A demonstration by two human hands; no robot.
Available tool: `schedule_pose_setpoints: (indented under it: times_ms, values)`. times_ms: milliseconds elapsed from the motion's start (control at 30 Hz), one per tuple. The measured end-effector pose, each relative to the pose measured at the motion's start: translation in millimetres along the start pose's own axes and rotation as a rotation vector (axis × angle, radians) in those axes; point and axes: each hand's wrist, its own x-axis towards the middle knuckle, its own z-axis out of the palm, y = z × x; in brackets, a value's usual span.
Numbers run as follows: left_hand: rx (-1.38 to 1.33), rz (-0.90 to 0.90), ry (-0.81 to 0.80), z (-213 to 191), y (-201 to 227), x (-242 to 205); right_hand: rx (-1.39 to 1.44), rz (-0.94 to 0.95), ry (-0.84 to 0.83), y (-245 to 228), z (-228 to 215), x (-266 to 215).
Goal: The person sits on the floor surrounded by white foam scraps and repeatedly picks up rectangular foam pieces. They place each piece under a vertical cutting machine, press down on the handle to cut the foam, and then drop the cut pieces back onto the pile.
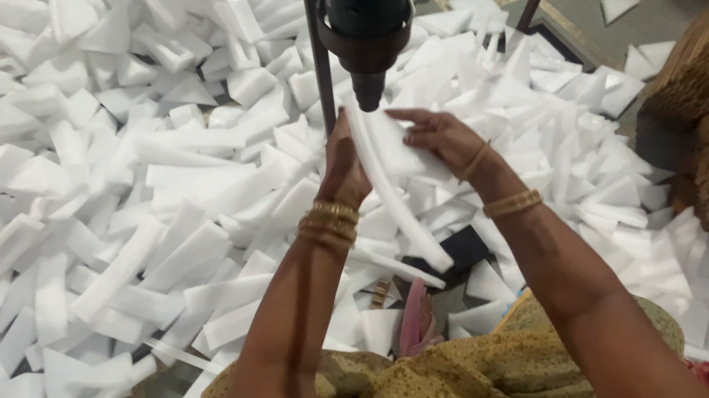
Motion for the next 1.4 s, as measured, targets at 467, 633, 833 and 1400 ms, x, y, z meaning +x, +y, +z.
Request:
schedule_pose_setpoints:
  times_ms: [467, 633, 833, 1400]
  values:
    - [0.974, 0.406, -0.029, -42, -20, -69, -0.312, -0.014, 0.047, 30, 35, -39]
    - [0.54, 0.127, 0.077, -57, -26, -92, -0.364, 0.014, 0.021, 43, 47, -50]
    - [1.086, 0.472, -0.137, -67, 4, -111, -0.274, 0.027, 0.035, 43, 72, -58]
    - [0.647, 0.082, 0.495, -126, 112, -106, -1.13, -0.118, 0.428, 238, 38, -10]
